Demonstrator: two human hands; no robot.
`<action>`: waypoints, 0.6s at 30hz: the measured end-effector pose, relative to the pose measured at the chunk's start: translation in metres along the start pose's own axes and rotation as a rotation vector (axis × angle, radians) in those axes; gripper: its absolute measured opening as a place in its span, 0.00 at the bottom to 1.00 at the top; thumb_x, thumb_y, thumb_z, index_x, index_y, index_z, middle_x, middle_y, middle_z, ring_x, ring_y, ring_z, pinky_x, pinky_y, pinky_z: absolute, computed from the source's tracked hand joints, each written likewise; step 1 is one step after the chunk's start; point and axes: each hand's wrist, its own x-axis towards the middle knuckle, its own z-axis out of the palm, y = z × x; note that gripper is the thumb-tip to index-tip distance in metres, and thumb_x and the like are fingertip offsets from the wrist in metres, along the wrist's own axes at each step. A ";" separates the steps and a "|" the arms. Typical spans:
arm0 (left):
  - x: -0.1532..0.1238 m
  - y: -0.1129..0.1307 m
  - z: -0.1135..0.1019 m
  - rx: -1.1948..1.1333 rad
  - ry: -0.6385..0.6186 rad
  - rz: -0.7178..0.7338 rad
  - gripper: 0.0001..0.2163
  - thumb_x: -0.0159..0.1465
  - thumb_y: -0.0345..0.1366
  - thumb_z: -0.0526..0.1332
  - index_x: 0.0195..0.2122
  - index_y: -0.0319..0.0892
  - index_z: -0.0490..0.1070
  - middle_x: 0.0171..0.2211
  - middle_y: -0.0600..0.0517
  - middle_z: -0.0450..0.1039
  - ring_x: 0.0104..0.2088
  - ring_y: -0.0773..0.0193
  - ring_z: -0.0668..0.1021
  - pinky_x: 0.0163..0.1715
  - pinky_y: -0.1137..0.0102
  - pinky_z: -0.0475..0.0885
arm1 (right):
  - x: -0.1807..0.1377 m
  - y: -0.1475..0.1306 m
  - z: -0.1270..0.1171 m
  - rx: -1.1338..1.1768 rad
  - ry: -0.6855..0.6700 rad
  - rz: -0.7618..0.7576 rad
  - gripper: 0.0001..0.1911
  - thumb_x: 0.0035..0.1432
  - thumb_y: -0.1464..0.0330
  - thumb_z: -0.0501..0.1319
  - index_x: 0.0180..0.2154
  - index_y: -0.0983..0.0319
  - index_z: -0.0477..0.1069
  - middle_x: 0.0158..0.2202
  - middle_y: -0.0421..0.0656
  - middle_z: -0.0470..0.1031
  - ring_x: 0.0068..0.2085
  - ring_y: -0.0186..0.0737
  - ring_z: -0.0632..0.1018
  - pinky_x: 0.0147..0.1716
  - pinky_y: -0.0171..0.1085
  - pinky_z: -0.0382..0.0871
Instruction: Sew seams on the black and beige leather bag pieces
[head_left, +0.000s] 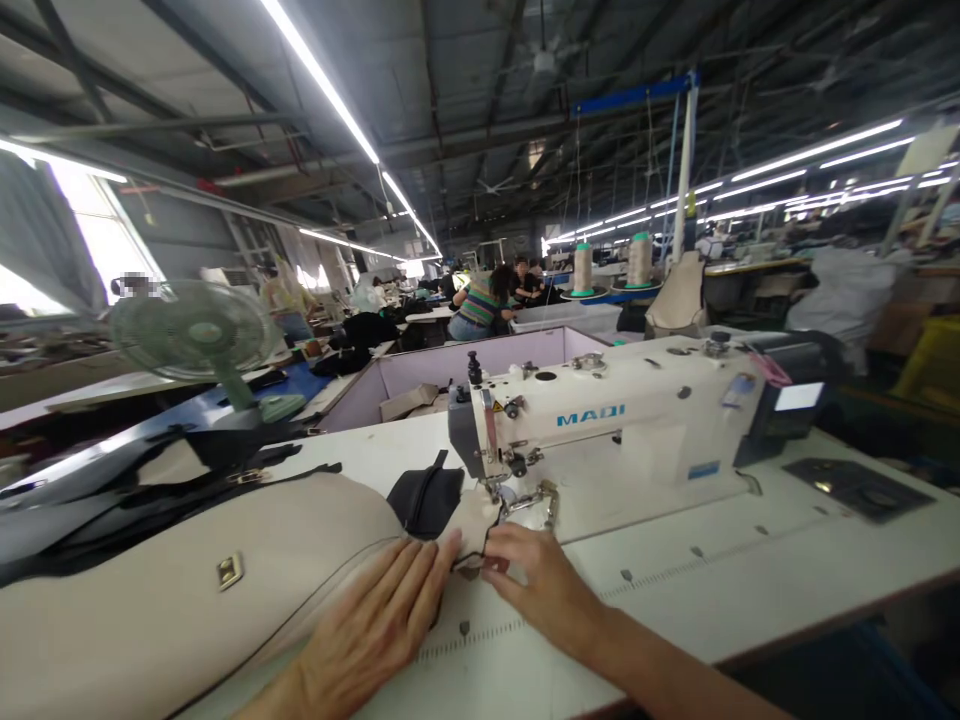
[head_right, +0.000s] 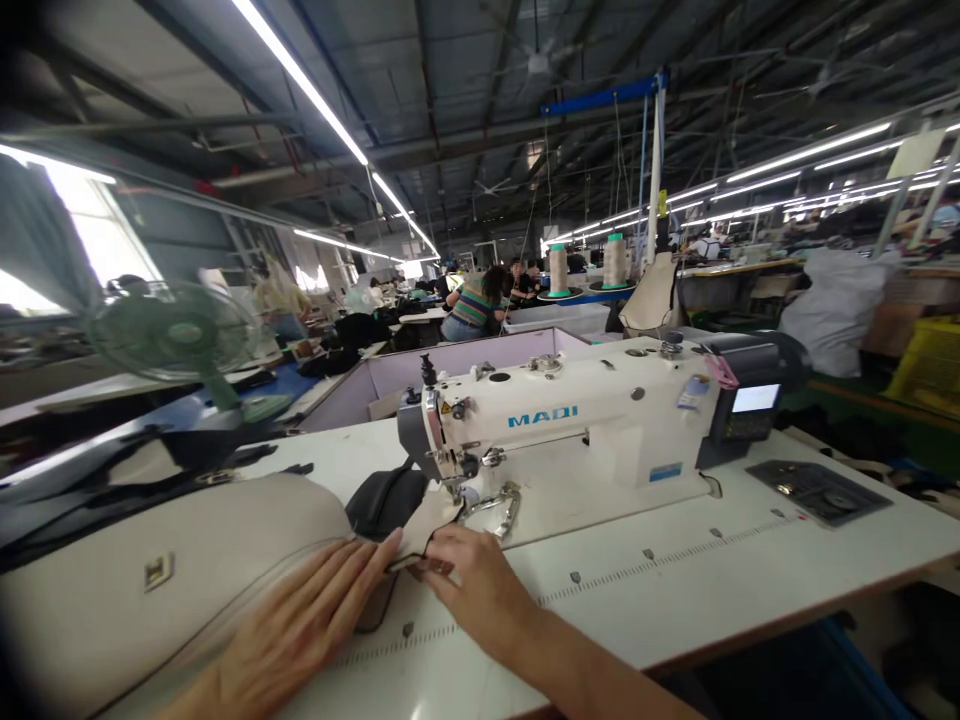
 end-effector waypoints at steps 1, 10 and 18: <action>0.004 -0.004 -0.001 0.007 0.005 0.003 0.20 0.66 0.24 0.50 0.59 0.35 0.64 0.50 0.47 0.73 0.49 0.60 0.75 0.63 0.61 0.54 | 0.002 0.003 0.003 -0.081 0.024 -0.037 0.06 0.58 0.78 0.61 0.33 0.63 0.74 0.35 0.42 0.73 0.39 0.37 0.73 0.42 0.33 0.65; 0.016 -0.004 0.012 -0.116 0.067 -0.044 0.18 0.69 0.32 0.54 0.59 0.35 0.63 0.58 0.44 0.66 0.58 0.52 0.68 0.62 0.52 0.57 | 0.015 0.011 0.006 -0.230 0.067 -0.155 0.14 0.65 0.72 0.57 0.26 0.64 0.70 0.27 0.40 0.70 0.31 0.34 0.72 0.33 0.30 0.62; 0.013 0.008 0.017 -0.114 0.100 -0.118 0.16 0.68 0.25 0.53 0.56 0.32 0.67 0.54 0.43 0.69 0.56 0.54 0.71 0.60 0.57 0.63 | 0.010 0.004 0.003 -0.268 0.006 -0.174 0.12 0.66 0.72 0.56 0.30 0.66 0.73 0.29 0.42 0.73 0.32 0.35 0.74 0.34 0.30 0.64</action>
